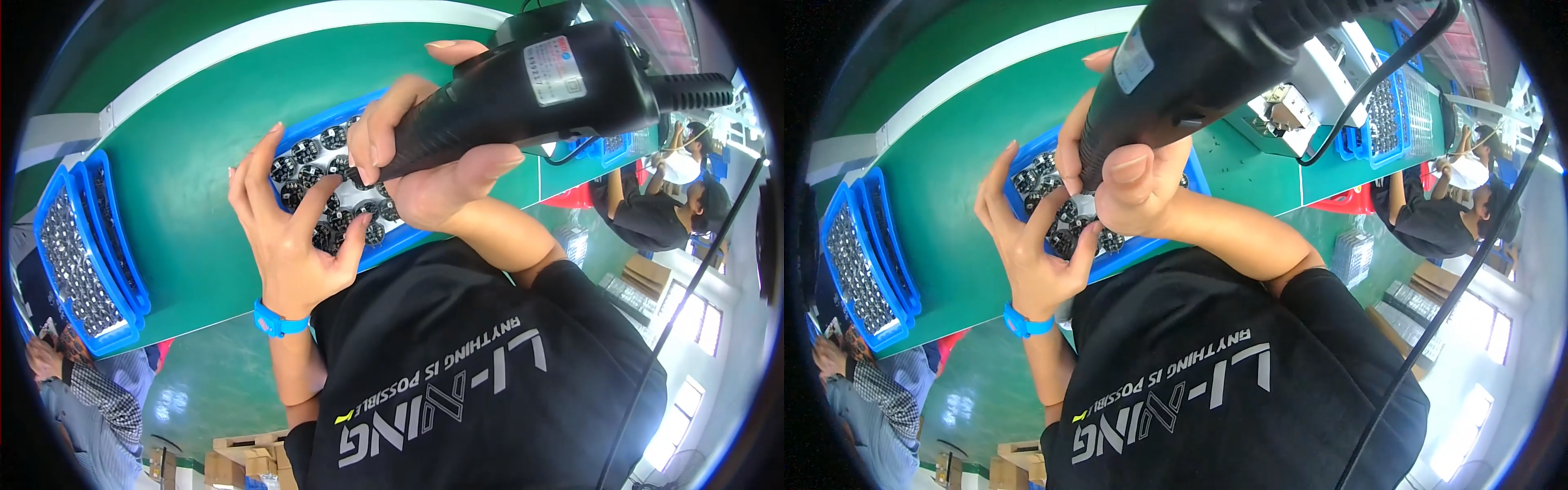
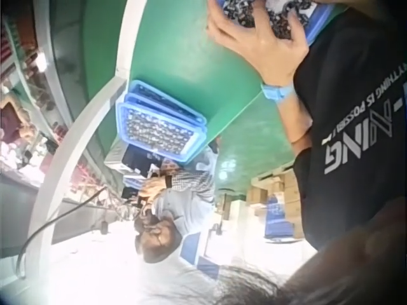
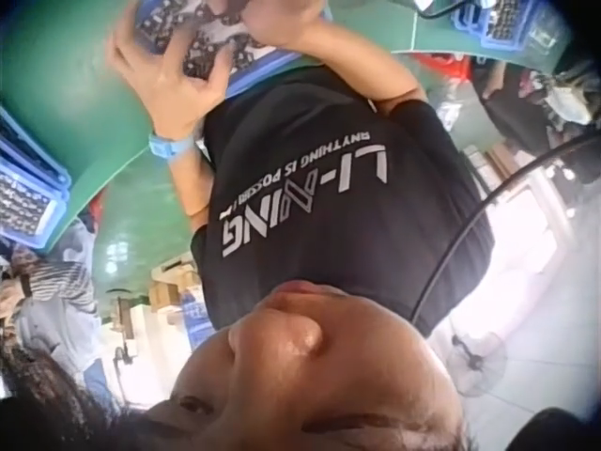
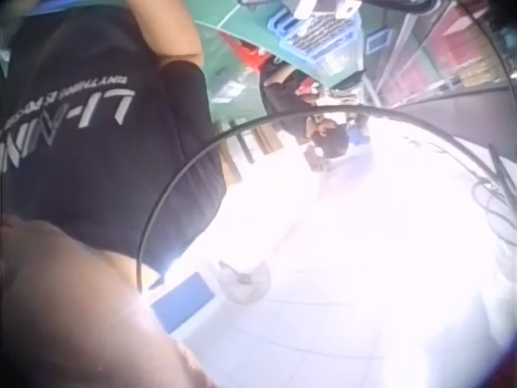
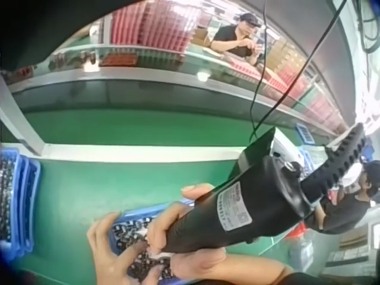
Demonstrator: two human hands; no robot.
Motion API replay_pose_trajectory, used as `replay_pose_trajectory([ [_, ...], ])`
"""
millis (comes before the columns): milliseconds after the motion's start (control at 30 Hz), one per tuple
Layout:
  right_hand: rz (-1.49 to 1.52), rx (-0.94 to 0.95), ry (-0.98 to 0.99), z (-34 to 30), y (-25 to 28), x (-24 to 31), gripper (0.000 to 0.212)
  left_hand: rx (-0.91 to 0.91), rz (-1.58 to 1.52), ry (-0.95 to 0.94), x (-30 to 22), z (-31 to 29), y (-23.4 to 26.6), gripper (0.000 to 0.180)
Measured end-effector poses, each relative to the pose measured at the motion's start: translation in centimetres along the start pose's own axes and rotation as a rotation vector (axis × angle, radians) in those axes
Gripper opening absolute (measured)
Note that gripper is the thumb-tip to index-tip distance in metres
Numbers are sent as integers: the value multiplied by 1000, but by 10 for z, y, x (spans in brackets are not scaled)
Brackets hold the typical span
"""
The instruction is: The person assembles small electronic components at a workbench using an electric screwdriver.
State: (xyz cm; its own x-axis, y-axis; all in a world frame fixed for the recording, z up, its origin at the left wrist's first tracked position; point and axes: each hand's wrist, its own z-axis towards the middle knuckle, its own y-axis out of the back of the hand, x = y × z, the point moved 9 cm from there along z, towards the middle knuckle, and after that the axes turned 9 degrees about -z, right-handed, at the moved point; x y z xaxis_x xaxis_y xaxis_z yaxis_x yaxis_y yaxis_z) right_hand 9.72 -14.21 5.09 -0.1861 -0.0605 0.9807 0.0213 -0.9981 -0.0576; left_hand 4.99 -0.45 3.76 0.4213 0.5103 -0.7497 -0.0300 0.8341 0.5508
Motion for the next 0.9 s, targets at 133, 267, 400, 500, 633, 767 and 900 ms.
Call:
replay_pose_trajectory([
  [133, 10, 7, -16, -1, -5, -1, 95, 11, -28, 18, 4, 2, -2, 34],
  [267, -13, 30, -16, 1, -9, -3, 95, 0, -38, 22, 5, 1, -2, 34],
  [400, -32, 66, 20, 4, -14, -2, 94, -18, -81, -2, 6, 1, -2, 34],
  [500, -44, 87, 20, 4, -17, -1, 93, -30, -98, -9, 6, 1, 0, 34],
  [633, -40, 100, 9, 4, -22, -3, 94, -31, -90, -12, 6, 1, 0, 34],
  [767, -11, 92, 31, 4, -25, -2, 94, -35, -85, -17, 7, 0, 1, 33],
  [900, 2, 100, 91, 4, -29, -1, 90, -33, -96, -13, 7, 0, 0, 31],
])
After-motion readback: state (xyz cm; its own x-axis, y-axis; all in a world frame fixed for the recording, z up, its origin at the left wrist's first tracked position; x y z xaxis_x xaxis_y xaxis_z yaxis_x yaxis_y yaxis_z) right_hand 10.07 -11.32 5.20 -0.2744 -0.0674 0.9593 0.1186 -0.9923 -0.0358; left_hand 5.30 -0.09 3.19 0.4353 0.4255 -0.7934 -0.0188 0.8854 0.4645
